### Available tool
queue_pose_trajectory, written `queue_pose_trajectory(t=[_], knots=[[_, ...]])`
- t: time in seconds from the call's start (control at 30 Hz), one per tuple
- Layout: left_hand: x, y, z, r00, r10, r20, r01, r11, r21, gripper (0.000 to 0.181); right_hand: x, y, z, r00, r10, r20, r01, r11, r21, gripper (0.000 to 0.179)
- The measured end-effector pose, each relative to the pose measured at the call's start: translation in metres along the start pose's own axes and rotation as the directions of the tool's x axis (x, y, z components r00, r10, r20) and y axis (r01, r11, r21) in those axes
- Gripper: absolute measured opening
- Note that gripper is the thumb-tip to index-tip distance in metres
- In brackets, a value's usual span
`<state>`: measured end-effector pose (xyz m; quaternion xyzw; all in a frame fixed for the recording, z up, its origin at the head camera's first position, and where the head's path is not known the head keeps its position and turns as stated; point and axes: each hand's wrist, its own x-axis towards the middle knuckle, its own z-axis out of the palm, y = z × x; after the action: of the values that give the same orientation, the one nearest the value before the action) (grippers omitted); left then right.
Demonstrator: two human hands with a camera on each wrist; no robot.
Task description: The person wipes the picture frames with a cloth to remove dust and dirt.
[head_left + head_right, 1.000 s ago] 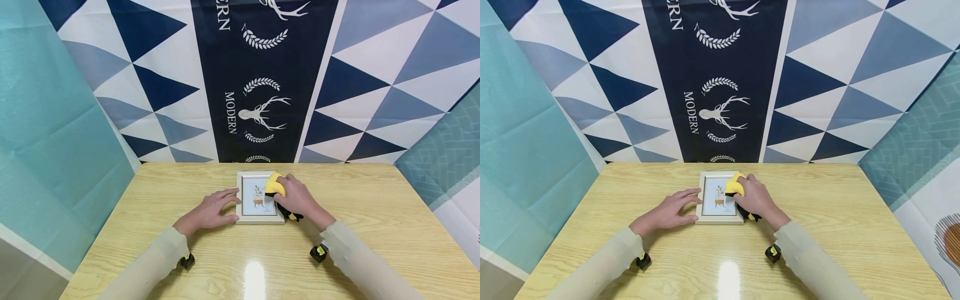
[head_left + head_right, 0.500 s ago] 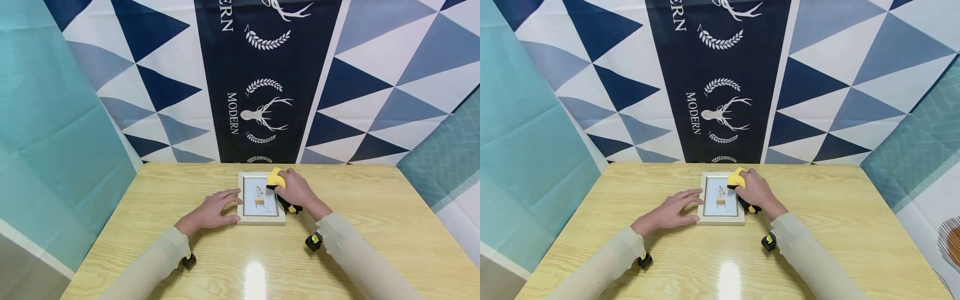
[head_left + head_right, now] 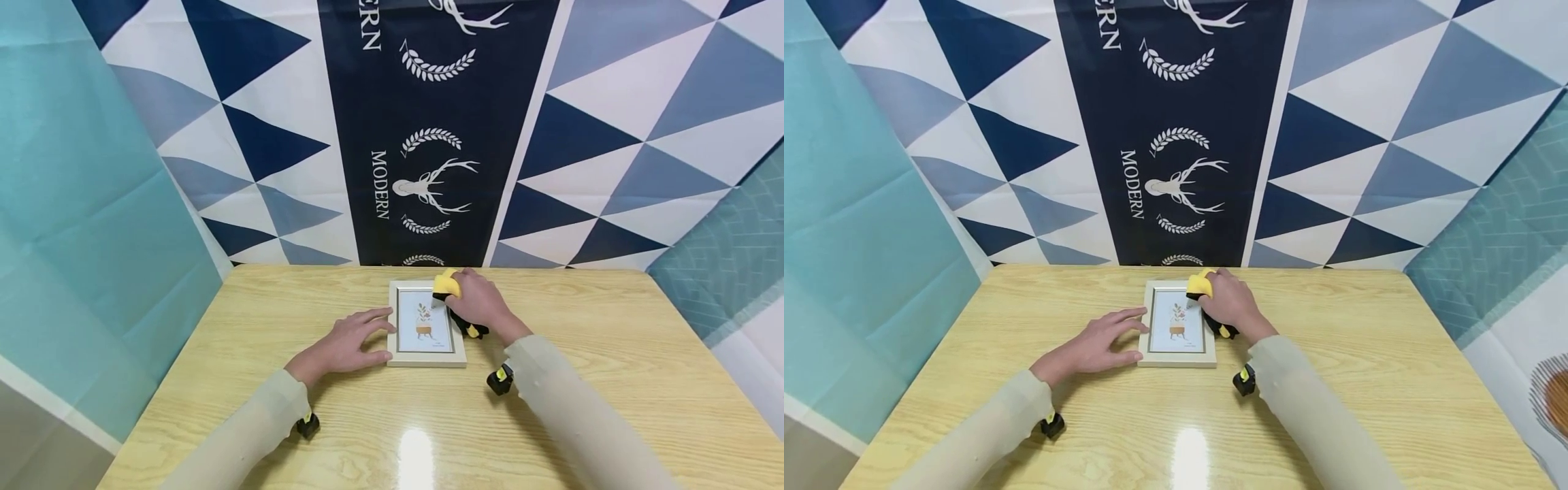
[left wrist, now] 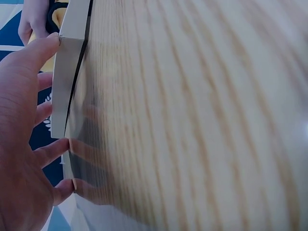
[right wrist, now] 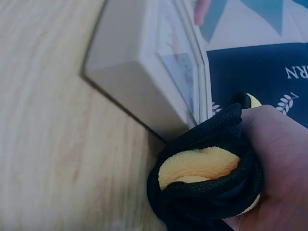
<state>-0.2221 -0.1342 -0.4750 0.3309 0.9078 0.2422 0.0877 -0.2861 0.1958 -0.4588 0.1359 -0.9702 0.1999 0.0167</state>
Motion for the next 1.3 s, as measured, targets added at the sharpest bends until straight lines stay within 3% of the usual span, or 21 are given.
queue_pose_trajectory(t=[0.27, 0.43, 0.6, 0.87, 1.3], knots=[[-0.001, 0.0, 0.0, 1.0, 0.005, -0.003, -0.005, 1.0, -0.002, 0.05, -0.008, -0.014, -0.006, 1.0, 0.008, -0.005, -0.008, 0.998, -0.06, 0.048], [0.0, -0.001, 0.003, 1.0, 0.001, -0.004, -0.001, 1.0, 0.009, 0.049, -0.012, -0.011, -0.004, 1.0, 0.006, -0.005, -0.006, 0.999, -0.039, 0.047], [0.001, -0.001, 0.003, 1.0, -0.006, -0.006, 0.006, 1.0, 0.014, 0.049, -0.008, 0.006, 0.012, 0.999, -0.021, -0.038, 0.019, 0.998, -0.057, 0.05], [0.0, 0.001, 0.002, 1.0, -0.006, -0.009, 0.007, 1.0, 0.022, 0.048, -0.031, -0.02, -0.001, 1.0, 0.016, -0.026, -0.017, 1.0, -0.007, 0.052], [0.0, 0.002, 0.002, 1.0, -0.009, -0.008, 0.009, 1.0, 0.026, 0.049, -0.054, -0.024, 0.001, 0.998, -0.006, -0.06, 0.007, 1.0, 0.021, 0.049]])
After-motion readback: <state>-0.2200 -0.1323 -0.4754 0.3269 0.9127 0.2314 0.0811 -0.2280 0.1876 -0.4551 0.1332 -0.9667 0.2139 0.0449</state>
